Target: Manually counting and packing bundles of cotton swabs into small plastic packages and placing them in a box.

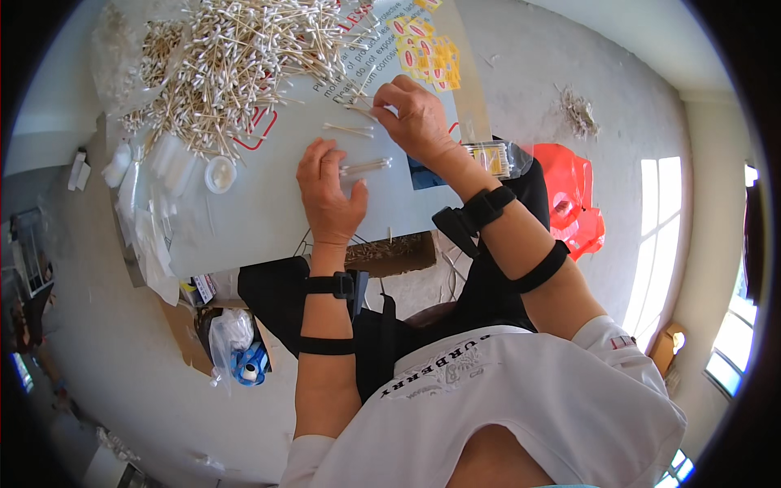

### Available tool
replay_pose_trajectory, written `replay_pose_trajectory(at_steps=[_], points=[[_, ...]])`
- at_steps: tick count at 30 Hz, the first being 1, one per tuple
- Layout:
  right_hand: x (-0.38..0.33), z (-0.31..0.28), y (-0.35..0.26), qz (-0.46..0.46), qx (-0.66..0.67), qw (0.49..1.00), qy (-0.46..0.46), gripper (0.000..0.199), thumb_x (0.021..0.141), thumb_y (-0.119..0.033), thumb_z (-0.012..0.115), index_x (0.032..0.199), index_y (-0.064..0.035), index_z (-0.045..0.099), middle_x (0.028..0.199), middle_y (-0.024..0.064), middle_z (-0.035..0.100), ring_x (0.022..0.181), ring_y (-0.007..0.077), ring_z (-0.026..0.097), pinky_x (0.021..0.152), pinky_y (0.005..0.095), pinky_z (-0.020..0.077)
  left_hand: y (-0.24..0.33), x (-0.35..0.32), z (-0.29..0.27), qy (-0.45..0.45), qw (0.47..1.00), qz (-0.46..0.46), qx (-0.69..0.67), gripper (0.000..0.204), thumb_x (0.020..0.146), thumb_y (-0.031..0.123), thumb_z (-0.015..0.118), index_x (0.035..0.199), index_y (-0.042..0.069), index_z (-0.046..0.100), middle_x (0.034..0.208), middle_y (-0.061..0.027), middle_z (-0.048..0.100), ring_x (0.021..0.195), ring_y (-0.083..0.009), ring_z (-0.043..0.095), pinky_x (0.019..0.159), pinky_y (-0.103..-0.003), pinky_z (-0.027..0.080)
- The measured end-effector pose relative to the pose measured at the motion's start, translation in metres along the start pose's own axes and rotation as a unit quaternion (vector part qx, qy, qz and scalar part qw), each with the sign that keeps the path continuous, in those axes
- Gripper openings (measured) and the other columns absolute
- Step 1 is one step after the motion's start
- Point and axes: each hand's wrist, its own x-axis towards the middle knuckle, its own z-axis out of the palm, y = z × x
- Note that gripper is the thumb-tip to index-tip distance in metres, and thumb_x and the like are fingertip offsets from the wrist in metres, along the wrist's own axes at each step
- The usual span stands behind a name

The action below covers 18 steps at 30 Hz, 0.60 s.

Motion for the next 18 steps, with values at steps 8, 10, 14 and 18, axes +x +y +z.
replay_pose_trajectory(at_steps=[8,10,14,18], points=[[-0.017,0.015,-0.006,-0.07,-0.01,0.996,-0.06,0.012,0.074,-0.012,0.072,0.081,-0.0087,0.063,0.085,0.0076,0.056,0.086,0.0294,0.061,0.072,0.0401,0.0504,-0.004,0.004,0.003,0.066,0.997,-0.012,-0.049,0.056,0.071,0.007,0.062,0.125,0.001,0.05,0.136,-0.0187,0.047,0.127,-0.0385,0.043,0.106,-0.045,0.037],[-0.021,0.016,-0.005,-0.071,-0.004,0.995,-0.065,0.011,0.074,-0.011,0.071,0.081,-0.0086,0.063,0.084,0.0076,0.056,0.085,0.0294,0.061,0.072,0.0397,0.0504,-0.004,0.004,0.003,0.072,0.996,-0.007,-0.042,0.058,0.075,0.01,0.062,0.131,0.002,0.049,0.14,-0.0188,0.045,0.131,-0.0387,0.041,0.108,-0.045,0.035],[-0.029,0.011,-0.001,-0.075,-0.011,0.993,-0.087,0.01,0.075,-0.01,0.07,0.08,-0.0083,0.062,0.081,0.0077,0.057,0.08,0.0295,0.062,0.069,0.0384,0.0505,0.006,0.006,0.007,-0.076,0.989,0.03,0.126,0.064,0.089,0.029,0.058,0.145,0.004,0.038,0.153,-0.0167,0.033,0.143,-0.0341,0.029,0.115,-0.051,0.02],[-0.032,-0.005,0.002,0.014,0.031,0.978,-0.204,0.015,0.074,-0.015,0.074,0.083,-0.0069,0.064,0.082,0.0079,0.061,0.078,0.029,0.063,0.066,0.0377,0.0509,0.016,-0.001,0.003,-0.179,0.963,0.019,0.202,0.072,0.093,0.044,0.055,0.149,0.004,0.032,0.157,-0.0155,0.027,0.146,-0.0299,0.023,0.117,-0.056,0.011]])
